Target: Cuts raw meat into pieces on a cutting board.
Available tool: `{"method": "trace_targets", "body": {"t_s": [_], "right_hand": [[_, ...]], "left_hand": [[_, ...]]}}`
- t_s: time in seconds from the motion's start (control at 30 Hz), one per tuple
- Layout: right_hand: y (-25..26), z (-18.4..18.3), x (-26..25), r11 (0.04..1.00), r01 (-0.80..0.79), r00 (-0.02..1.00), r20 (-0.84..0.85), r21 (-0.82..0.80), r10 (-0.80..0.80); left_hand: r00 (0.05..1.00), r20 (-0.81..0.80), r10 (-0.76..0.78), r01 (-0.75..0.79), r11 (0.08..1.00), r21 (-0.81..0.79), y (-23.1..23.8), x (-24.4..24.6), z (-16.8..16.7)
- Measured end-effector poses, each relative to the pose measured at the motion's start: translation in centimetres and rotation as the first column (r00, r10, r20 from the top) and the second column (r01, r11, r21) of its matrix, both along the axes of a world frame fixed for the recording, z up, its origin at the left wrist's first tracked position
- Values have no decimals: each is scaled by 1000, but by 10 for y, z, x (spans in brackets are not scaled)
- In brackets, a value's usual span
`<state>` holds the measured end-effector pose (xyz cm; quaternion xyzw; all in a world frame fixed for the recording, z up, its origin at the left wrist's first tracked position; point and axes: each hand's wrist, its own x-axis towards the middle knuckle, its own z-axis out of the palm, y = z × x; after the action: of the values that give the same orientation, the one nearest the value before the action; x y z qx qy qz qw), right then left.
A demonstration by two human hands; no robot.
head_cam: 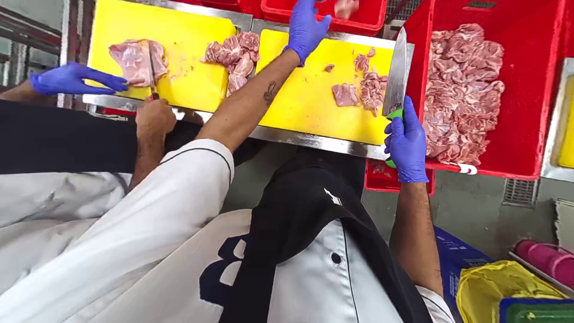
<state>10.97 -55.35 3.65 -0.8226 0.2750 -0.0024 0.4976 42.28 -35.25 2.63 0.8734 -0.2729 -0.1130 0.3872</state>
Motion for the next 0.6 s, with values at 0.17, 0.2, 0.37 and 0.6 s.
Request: {"method": "trace_targets", "body": {"t_s": [0.17, 0.2, 0.37, 0.6], "right_hand": [[5, -10, -16, 1000, 9, 1000, -13, 19, -9], [7, -13, -18, 1000, 3, 1000, -22, 18, -3], [14, -24, -29, 994, -95, 989, -118, -51, 89], [60, -25, -73, 920, -355, 927, -193, -169, 322]], "left_hand": [[683, 160, -712, 644, 691, 328, -46, -60, -39], [623, 150, -767, 681, 627, 378, -48, -67, -46], [501, 75, -863, 707, 457, 540, -40, -76, -43], [598, 268, -755, 691, 655, 305, 56, -105, -67]]}}
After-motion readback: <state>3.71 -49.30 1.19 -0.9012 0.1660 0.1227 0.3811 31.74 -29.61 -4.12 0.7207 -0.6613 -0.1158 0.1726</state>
